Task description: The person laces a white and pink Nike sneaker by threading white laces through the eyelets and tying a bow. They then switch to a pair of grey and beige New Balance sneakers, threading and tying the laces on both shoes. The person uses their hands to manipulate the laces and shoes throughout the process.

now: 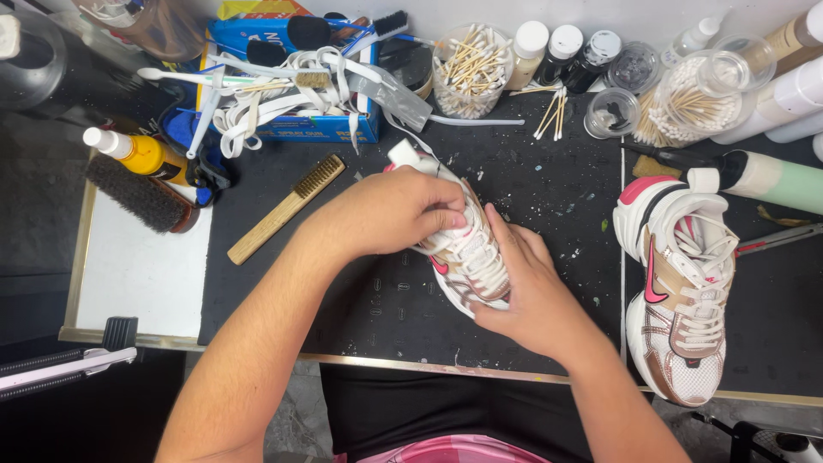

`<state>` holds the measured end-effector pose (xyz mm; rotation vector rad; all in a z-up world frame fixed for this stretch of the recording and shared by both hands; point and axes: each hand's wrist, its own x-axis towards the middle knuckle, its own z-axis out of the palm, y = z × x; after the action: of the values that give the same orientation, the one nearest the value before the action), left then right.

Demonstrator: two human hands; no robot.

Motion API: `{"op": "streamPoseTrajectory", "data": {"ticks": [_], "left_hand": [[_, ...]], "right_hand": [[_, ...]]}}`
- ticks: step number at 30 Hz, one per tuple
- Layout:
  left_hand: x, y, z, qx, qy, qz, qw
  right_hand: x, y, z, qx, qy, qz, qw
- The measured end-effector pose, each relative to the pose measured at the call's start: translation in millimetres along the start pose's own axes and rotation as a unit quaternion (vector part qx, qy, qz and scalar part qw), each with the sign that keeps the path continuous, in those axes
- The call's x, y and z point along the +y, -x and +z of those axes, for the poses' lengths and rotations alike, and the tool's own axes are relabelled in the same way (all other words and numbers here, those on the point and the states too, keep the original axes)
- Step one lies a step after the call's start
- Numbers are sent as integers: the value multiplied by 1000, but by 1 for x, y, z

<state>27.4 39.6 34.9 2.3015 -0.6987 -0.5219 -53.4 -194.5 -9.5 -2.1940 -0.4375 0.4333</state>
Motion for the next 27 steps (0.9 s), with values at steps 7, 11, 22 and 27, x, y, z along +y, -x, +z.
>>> {"op": "streamPoseTrajectory", "data": {"ticks": [7, 11, 22, 27], "left_hand": [[10, 12, -2, 179, -71, 65, 979], [8, 15, -12, 243, -84, 61, 964], [-14, -3, 19, 246, -230, 128, 933], [-10, -5, 22, 233, -259, 113, 931]], "right_hand": [[-17, 6, -24, 90, -5, -121, 989], [-30, -6, -18, 151, 64, -181, 970], [-15, -32, 8, 190, 154, -241, 939], [-4, -28, 10, 215, 142, -255, 932]]}}
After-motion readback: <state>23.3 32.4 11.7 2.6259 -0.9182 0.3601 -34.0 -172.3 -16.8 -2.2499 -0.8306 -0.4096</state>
